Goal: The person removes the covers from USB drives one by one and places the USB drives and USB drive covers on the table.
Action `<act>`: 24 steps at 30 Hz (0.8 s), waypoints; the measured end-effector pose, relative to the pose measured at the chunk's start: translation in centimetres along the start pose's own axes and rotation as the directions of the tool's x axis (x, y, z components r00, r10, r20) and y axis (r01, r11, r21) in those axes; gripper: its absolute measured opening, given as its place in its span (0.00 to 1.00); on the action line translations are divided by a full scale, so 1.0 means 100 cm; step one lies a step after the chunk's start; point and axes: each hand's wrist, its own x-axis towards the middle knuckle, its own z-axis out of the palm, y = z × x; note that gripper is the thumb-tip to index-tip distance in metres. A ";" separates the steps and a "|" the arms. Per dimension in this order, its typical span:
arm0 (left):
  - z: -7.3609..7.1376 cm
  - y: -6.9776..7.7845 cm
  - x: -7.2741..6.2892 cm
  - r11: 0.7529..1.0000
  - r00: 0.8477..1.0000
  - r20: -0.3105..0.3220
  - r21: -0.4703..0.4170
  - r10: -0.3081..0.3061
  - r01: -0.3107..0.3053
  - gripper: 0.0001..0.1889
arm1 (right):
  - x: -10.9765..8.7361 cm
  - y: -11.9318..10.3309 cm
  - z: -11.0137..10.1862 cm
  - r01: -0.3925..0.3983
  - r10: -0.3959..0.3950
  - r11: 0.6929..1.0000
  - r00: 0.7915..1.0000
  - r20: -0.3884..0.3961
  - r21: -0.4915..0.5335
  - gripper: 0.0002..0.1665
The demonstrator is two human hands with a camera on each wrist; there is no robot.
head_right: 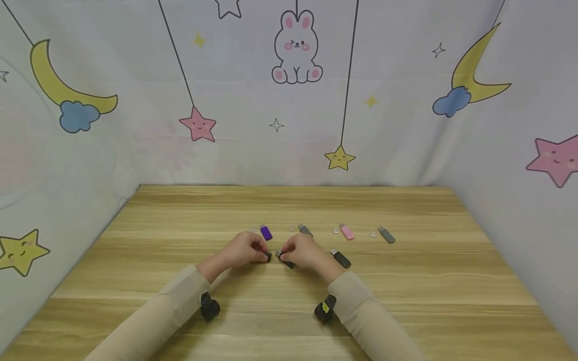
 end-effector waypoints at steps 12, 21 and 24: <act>-0.002 0.002 0.001 1.000 1.000 0.024 0.009 -0.015 0.015 0.04 | 0.000 0.000 -0.001 -0.006 0.006 1.000 1.000 -0.008 0.001 0.08; -0.003 0.004 0.001 0.999 0.999 0.040 0.032 -0.026 0.025 0.03 | 0.000 0.000 0.000 0.005 -0.006 1.000 1.000 -0.016 -0.025 0.07; -0.003 0.004 0.001 0.999 0.999 0.044 0.043 -0.024 0.022 0.03 | 0.000 0.000 0.000 0.001 -0.002 1.000 1.000 -0.020 -0.031 0.07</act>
